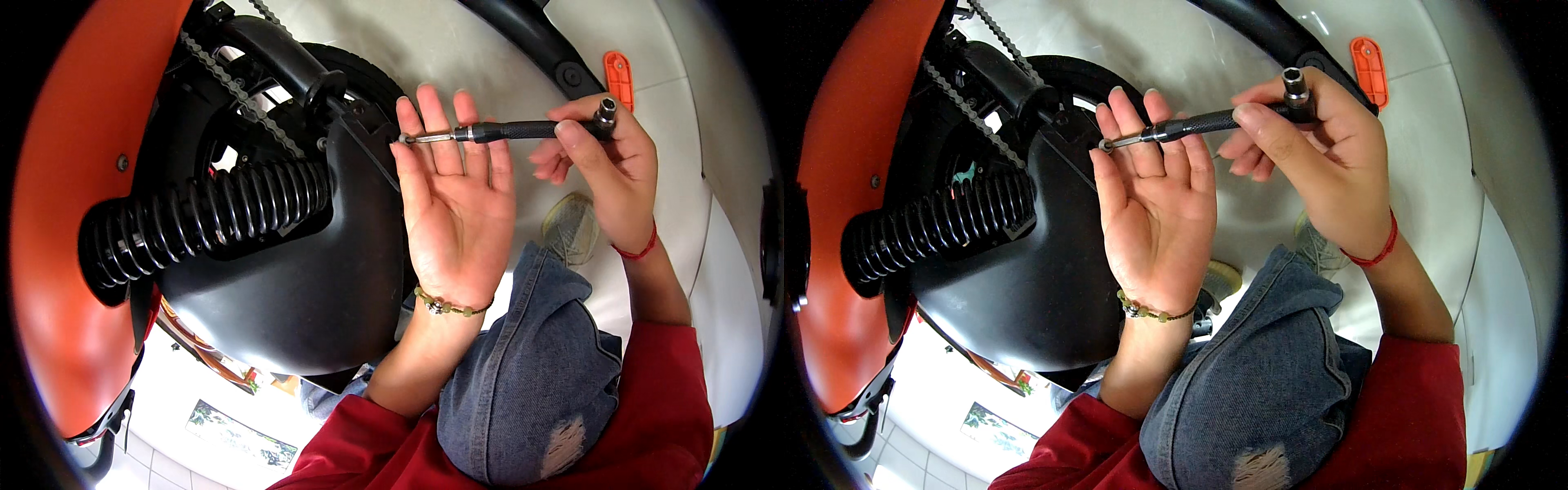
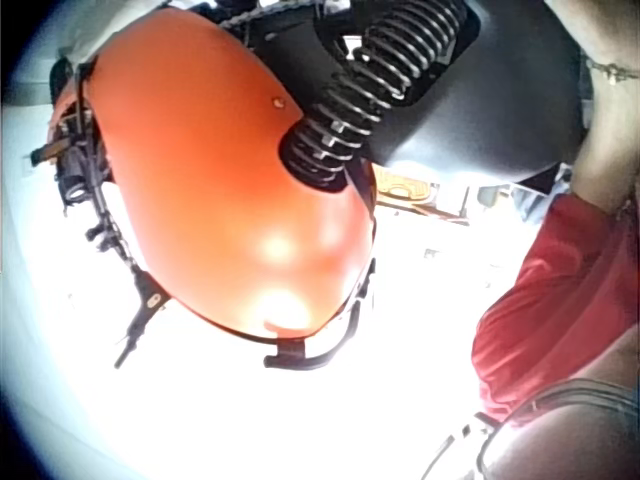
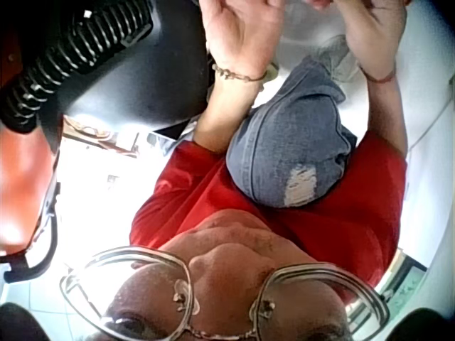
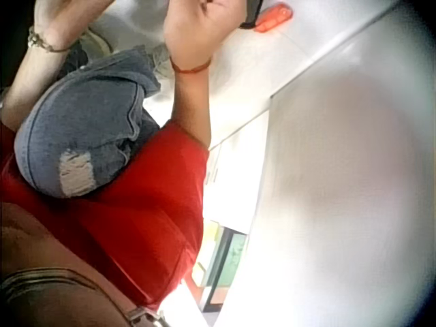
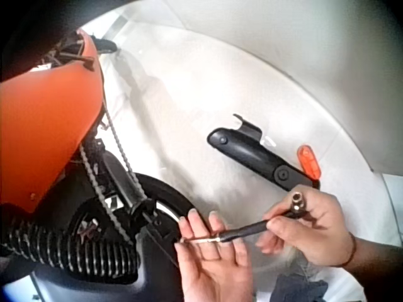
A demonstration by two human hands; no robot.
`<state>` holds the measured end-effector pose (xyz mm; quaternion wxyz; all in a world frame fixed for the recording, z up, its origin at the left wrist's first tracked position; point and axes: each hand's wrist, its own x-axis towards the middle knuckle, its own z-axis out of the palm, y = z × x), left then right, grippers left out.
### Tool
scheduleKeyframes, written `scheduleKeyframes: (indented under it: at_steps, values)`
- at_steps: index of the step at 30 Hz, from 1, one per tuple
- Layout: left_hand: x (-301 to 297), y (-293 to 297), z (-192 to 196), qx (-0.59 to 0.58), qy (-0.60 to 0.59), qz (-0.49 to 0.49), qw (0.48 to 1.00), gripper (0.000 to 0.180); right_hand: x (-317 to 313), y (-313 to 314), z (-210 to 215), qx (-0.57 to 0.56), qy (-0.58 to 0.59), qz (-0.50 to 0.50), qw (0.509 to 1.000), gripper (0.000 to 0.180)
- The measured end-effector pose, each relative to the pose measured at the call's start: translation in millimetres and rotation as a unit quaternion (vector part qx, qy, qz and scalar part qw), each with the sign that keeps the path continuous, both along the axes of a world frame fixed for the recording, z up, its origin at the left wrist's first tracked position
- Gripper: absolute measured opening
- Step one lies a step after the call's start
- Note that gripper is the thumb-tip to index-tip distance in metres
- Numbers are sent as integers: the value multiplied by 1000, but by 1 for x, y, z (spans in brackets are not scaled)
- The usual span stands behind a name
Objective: The person uses a screwdriver to attach a black plastic mudguard to the rear wheel assembly of an orange scooter. They align the mudguard, insert screws, and tighten them to secure the part to the frame.
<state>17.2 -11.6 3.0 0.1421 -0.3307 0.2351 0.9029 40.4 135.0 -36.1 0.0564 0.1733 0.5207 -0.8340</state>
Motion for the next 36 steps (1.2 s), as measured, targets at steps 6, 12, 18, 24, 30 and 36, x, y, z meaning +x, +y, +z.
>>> scheduleKeyframes:
  at_steps: [6, 12, 18, 24, 30, 36]
  values:
    - [-1, 2, 3, 22, -7, 18, 1000, 39, -7, 3, 0, -7, 5, 22, 1000, 17]
    - [4, 5, 3, -24, 17, -12, 1000, 42, -15, 7, -4, -18, 43, 52, 998, 18]
    - [7, 15, 0, -77, 33, -95, 992, 45, -14, 17, 7, 47, 106, 115, 987, 15]
    - [4, 13, -3, -97, 55, -112, 987, 44, -12, 17, -2, 43, 99, 124, 986, 18]
    - [3, 9, -5, -102, 58, -132, 984, 42, -23, 22, -7, 69, 144, 146, 976, 18]
    - [-1, 17, -2, -120, 66, -105, 985, 42, -44, 29, -1, 66, 128, 199, 969, 18]
